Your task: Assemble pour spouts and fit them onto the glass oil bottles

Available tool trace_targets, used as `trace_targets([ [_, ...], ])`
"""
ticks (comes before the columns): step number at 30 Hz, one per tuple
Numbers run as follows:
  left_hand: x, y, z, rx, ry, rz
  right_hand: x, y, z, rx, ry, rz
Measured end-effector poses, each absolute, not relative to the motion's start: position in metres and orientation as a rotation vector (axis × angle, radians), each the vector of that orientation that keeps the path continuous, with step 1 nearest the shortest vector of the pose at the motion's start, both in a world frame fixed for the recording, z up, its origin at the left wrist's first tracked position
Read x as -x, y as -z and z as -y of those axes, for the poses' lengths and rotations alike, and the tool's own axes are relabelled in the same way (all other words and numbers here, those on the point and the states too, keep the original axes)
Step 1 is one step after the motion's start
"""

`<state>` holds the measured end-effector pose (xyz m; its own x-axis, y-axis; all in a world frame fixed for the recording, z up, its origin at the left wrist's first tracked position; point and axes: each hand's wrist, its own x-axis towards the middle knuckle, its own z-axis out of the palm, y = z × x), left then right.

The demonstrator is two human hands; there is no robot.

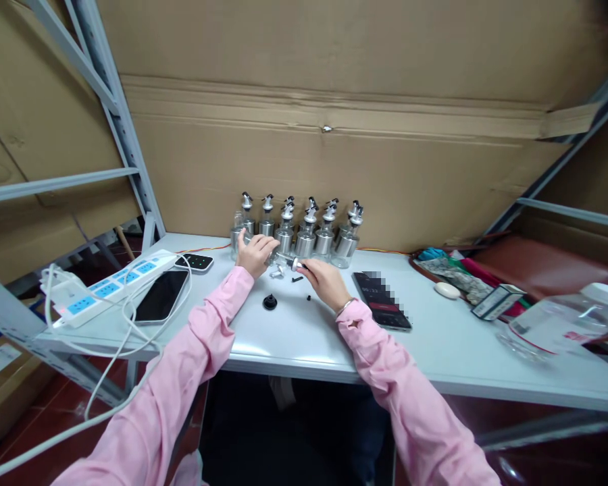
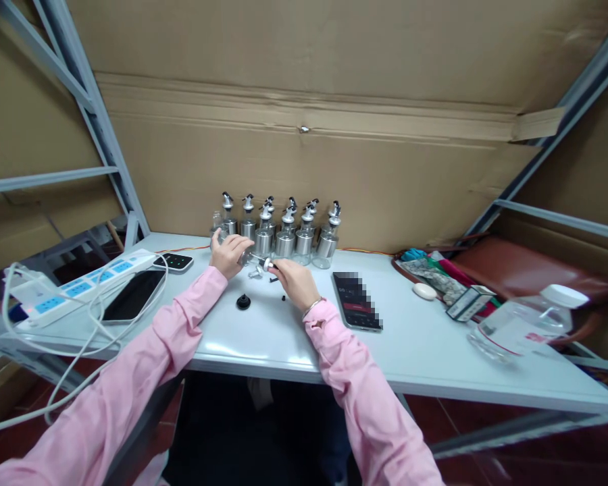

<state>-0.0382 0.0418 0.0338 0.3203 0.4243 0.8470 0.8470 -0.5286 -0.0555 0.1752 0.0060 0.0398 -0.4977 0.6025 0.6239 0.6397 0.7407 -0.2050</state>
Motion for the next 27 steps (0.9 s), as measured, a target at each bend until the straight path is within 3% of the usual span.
trace_targets([
  [5, 0.037, -0.039, -0.036, 1.957, 1.203, 1.123, -0.178, -0.050, 0.001, 0.938, 0.573, 2.269],
  [9, 0.039, -0.043, -0.033, 1.921, 1.272, 1.126, -0.176, -0.054, 0.004, 0.943, 0.559, 2.247],
  [12, 0.040, -0.042, -0.034, 1.924, 1.299, 1.124, -0.173, -0.050, 0.002, 0.913, 0.259, 2.222],
  [22, 0.041, -0.035, -0.037, 1.943, 1.271, 1.108, -0.168, -0.047, -0.002, 0.905, -1.222, 1.737],
  [27, 0.040, -0.034, -0.036, 1.977, 1.248, 1.124, -0.169, -0.049, -0.003, 0.821, -1.589, 1.534],
])
